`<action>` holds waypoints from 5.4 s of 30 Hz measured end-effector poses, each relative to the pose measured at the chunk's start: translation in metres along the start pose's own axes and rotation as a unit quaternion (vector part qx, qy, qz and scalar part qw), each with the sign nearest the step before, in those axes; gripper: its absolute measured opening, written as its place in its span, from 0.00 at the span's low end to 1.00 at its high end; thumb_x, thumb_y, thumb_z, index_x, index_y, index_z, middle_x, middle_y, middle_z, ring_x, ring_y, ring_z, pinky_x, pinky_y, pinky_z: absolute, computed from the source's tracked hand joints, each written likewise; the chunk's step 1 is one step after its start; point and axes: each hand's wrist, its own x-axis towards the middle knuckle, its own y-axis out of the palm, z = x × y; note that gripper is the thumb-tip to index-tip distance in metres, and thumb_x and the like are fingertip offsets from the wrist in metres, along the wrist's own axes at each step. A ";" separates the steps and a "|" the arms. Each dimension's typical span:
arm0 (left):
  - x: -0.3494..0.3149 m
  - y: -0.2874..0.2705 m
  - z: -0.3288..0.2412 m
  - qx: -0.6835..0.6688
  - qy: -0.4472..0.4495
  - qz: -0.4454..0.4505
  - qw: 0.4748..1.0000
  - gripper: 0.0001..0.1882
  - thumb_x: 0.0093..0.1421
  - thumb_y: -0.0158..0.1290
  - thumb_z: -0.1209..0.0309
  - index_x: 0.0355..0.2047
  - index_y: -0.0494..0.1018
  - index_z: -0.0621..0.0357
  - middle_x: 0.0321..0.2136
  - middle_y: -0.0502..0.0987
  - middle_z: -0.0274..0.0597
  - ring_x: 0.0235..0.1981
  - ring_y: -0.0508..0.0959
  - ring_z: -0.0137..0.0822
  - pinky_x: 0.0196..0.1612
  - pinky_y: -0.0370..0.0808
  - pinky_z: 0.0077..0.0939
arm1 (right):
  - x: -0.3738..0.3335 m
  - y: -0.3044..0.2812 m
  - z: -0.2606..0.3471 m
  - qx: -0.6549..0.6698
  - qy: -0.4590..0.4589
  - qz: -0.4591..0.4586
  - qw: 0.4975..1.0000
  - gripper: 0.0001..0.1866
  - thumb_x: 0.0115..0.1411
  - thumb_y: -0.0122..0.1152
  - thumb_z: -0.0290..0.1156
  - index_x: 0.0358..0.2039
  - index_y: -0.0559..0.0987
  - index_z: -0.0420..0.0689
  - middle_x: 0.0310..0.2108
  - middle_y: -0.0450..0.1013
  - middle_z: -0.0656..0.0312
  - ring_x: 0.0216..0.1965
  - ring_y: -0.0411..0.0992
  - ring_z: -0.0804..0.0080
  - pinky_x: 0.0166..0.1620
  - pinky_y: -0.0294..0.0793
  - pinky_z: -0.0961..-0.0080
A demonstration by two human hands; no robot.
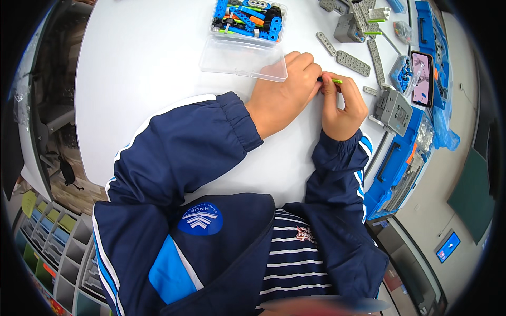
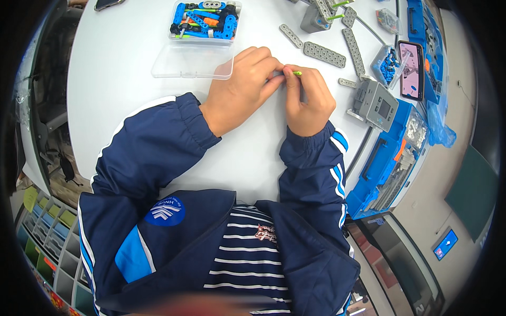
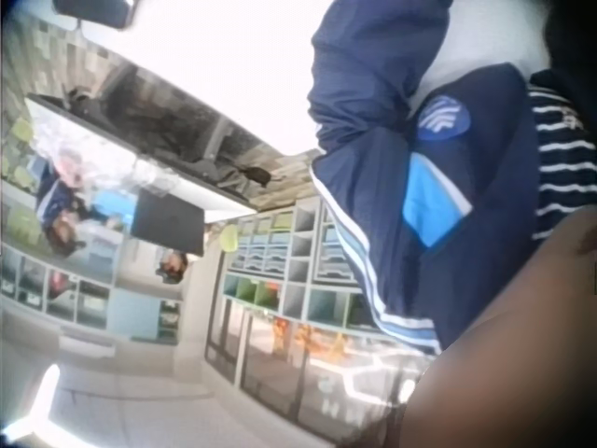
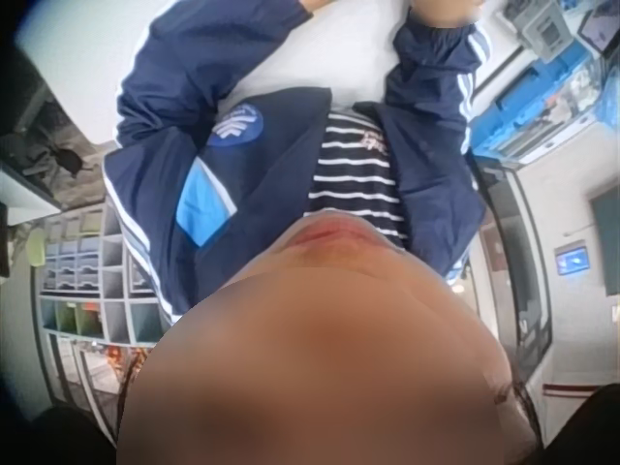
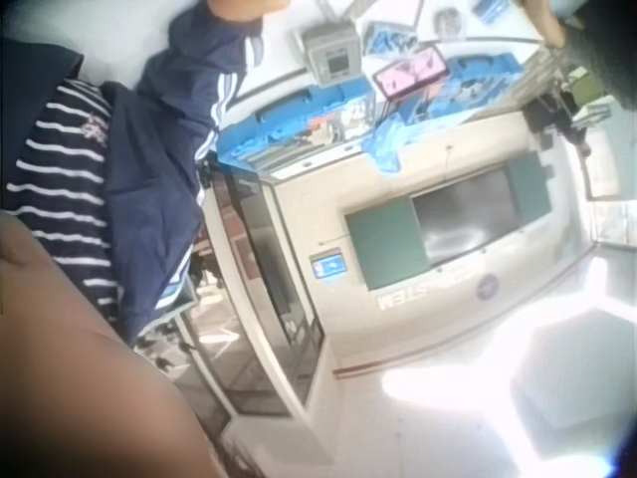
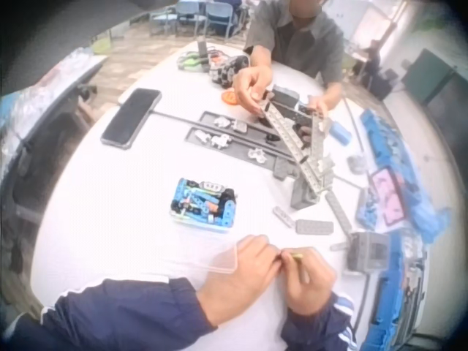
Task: The person assembles a small wheeled robot from modular plastic parts at a white table. They connect beams, attach wheels, and insert pins and connectors while referencing a tablet. Another person works nearby on a similar build.
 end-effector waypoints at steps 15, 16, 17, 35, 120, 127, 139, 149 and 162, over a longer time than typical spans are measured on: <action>0.008 -0.006 -0.001 -0.228 -0.077 0.059 0.969 0.09 0.59 0.58 0.74 0.41 0.79 0.57 0.29 0.76 0.34 0.20 0.69 0.23 0.24 0.66 0.20 | -0.002 -0.014 -0.031 0.426 0.178 0.022 0.887 0.09 0.67 0.57 0.27 0.41 0.80 0.34 0.35 0.76 0.58 0.34 0.71 0.75 0.40 0.72 0.79; 0.010 -0.007 -0.001 -0.261 -0.098 0.074 0.958 0.10 0.59 0.58 0.74 0.42 0.80 0.57 0.29 0.76 0.33 0.19 0.68 0.21 0.23 0.64 0.19 | -0.002 -0.014 -0.031 0.432 0.178 0.024 0.884 0.10 0.67 0.57 0.27 0.41 0.79 0.34 0.35 0.76 0.58 0.34 0.71 0.75 0.40 0.72 0.79; 0.010 -0.009 -0.001 -0.273 -0.088 0.092 0.954 0.12 0.60 0.58 0.74 0.45 0.79 0.58 0.32 0.78 0.34 0.22 0.71 0.20 0.24 0.66 0.16 | -0.002 -0.014 -0.031 0.435 0.175 0.033 0.883 0.10 0.67 0.57 0.27 0.42 0.79 0.34 0.35 0.76 0.58 0.34 0.71 0.76 0.40 0.72 0.79; 0.018 -0.004 -0.014 -0.434 -0.224 0.142 0.861 0.11 0.66 0.53 0.70 0.44 0.74 0.66 0.27 0.80 0.38 0.23 0.77 0.23 0.24 0.72 0.16 | -0.001 -0.004 -0.028 0.484 0.222 -0.029 0.846 0.16 0.71 0.53 0.37 0.37 0.78 0.36 0.27 0.75 0.63 0.28 0.70 0.79 0.35 0.71 0.82; 0.172 -0.014 -0.027 -0.265 -0.188 0.139 0.935 0.15 0.63 0.58 0.67 0.43 0.80 0.67 0.32 0.82 0.43 0.33 0.82 0.27 0.34 0.81 0.18 | 0.142 -0.071 -0.047 0.385 0.237 0.133 0.882 0.10 0.64 0.57 0.30 0.39 0.77 0.35 0.37 0.80 0.50 0.39 0.81 0.68 0.44 0.82 0.76; 0.172 -0.012 -0.028 -0.262 -0.203 0.130 0.935 0.15 0.62 0.59 0.67 0.42 0.80 0.67 0.31 0.83 0.43 0.31 0.83 0.27 0.32 0.80 0.18 | 0.142 -0.069 -0.049 0.402 0.238 0.122 0.876 0.11 0.61 0.59 0.32 0.36 0.78 0.35 0.34 0.80 0.52 0.36 0.81 0.69 0.42 0.81 0.77; 0.173 -0.010 -0.027 -0.270 -0.203 0.135 0.931 0.14 0.60 0.60 0.67 0.39 0.79 0.69 0.30 0.82 0.44 0.29 0.83 0.29 0.32 0.80 0.18 | 0.141 -0.064 -0.052 0.425 0.280 0.128 0.851 0.15 0.61 0.59 0.36 0.38 0.80 0.36 0.36 0.80 0.53 0.38 0.80 0.70 0.46 0.79 0.75; 0.171 -0.008 -0.027 -0.279 -0.199 0.130 0.930 0.13 0.61 0.59 0.69 0.39 0.78 0.70 0.28 0.82 0.44 0.28 0.83 0.29 0.32 0.81 0.19 | 0.140 -0.060 -0.058 0.426 0.280 0.125 0.851 0.15 0.59 0.61 0.37 0.37 0.81 0.37 0.36 0.79 0.55 0.37 0.79 0.72 0.46 0.78 0.75; 0.169 -0.004 -0.028 -0.270 -0.199 0.116 0.935 0.13 0.62 0.58 0.69 0.38 0.77 0.70 0.27 0.81 0.42 0.26 0.82 0.27 0.30 0.80 0.18 | 0.139 -0.056 -0.060 0.435 0.292 0.114 0.844 0.13 0.59 0.61 0.37 0.34 0.80 0.39 0.34 0.77 0.59 0.37 0.77 0.74 0.46 0.76 0.76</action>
